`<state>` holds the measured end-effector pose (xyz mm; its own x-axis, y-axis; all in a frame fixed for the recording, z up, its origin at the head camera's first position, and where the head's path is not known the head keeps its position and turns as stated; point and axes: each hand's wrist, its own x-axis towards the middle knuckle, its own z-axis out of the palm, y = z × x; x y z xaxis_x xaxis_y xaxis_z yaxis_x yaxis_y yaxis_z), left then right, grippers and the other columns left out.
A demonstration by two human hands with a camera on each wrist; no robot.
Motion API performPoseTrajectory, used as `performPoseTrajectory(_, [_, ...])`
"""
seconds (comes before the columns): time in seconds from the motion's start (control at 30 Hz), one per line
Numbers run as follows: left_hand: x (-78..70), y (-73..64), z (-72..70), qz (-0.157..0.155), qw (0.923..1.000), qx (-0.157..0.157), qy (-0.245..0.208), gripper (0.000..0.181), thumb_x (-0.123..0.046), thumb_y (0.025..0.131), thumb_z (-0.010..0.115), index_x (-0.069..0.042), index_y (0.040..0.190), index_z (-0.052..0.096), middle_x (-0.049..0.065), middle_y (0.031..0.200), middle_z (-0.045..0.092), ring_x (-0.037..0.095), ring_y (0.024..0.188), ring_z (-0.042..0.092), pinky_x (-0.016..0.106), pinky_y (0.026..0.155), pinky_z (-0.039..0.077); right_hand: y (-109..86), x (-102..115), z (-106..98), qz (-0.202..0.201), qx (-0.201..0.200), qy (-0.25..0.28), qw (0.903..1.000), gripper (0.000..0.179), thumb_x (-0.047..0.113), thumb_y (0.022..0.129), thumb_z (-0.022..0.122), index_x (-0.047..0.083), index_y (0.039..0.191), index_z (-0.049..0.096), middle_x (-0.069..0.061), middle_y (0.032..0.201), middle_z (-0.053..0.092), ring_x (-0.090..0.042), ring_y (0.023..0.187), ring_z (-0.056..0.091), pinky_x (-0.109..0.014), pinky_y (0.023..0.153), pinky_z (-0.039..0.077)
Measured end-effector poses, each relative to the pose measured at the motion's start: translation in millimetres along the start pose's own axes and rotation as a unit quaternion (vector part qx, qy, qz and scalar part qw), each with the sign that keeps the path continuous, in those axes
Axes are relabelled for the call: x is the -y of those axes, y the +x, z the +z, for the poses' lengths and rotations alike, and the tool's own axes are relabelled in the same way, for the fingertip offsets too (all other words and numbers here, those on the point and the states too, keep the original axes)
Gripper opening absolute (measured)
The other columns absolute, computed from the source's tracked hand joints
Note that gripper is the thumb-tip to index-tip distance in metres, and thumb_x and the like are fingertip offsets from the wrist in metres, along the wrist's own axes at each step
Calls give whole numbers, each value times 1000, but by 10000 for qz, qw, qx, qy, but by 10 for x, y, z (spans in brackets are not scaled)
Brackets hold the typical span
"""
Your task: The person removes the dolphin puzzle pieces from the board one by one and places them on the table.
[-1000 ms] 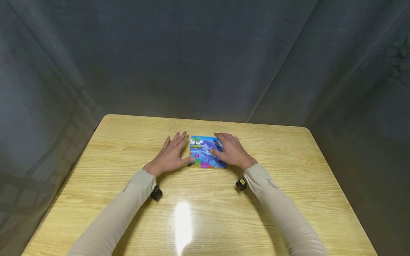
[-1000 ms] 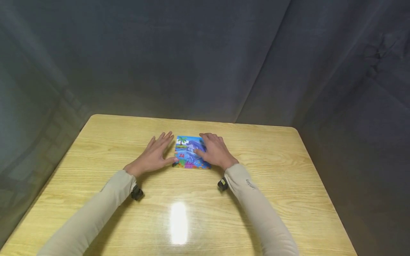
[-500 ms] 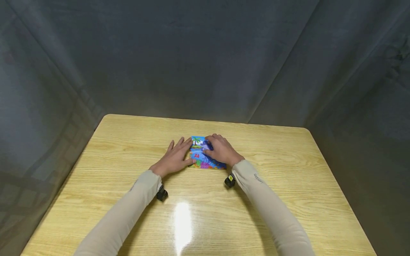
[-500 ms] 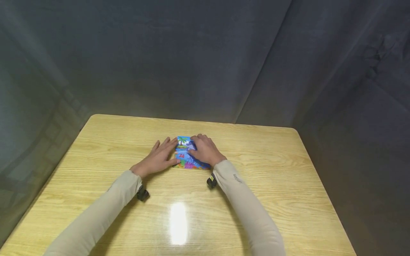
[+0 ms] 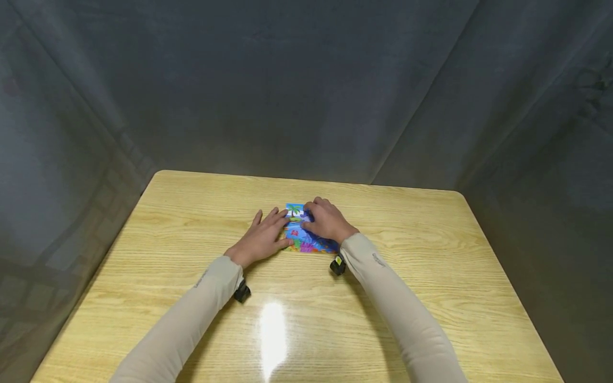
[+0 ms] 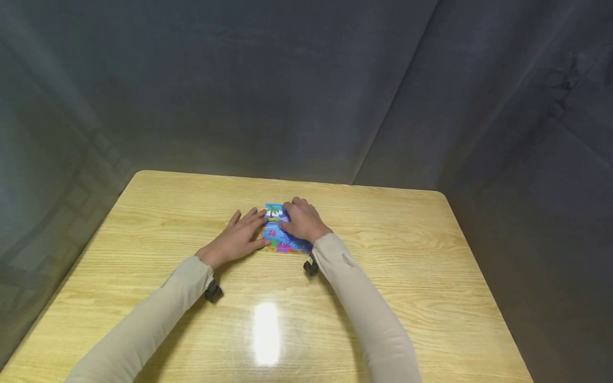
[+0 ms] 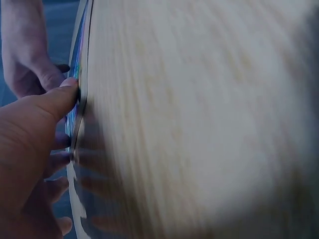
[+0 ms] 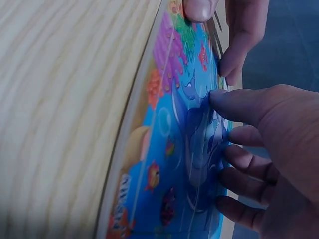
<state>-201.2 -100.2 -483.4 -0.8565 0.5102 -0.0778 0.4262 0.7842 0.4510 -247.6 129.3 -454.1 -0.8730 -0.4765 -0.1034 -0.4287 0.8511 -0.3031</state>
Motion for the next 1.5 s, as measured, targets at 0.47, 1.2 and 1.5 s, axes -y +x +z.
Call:
performPoseTrajectory(0.47, [-17,-41,18,249,9996,-90,123,63,-50,108,59,-11,157,52,14,178,27,39,167,20,70,133,9,108,148,-95,380,671,-248,9967,53,35,103,73,10,148,61,-14,139,63,-33,128,61,-51,108,54])
performPoseTrajectory(1.2, [-75,-56,2,195,9995,229,28,72,-54,105,61,-12,162,45,13,180,19,38,169,14,68,134,10,138,161,-171,793,869,503,9918,50,29,99,79,9,139,57,-11,128,60,-25,108,60,-46,104,54])
performPoseTrajectory(1.5, [-62,-63,-7,203,9994,262,104,73,-53,106,61,-10,163,44,14,180,19,39,168,15,70,133,12,145,142,-131,686,500,440,9954,44,25,98,79,8,135,62,-9,130,62,-25,113,63,-47,106,55])
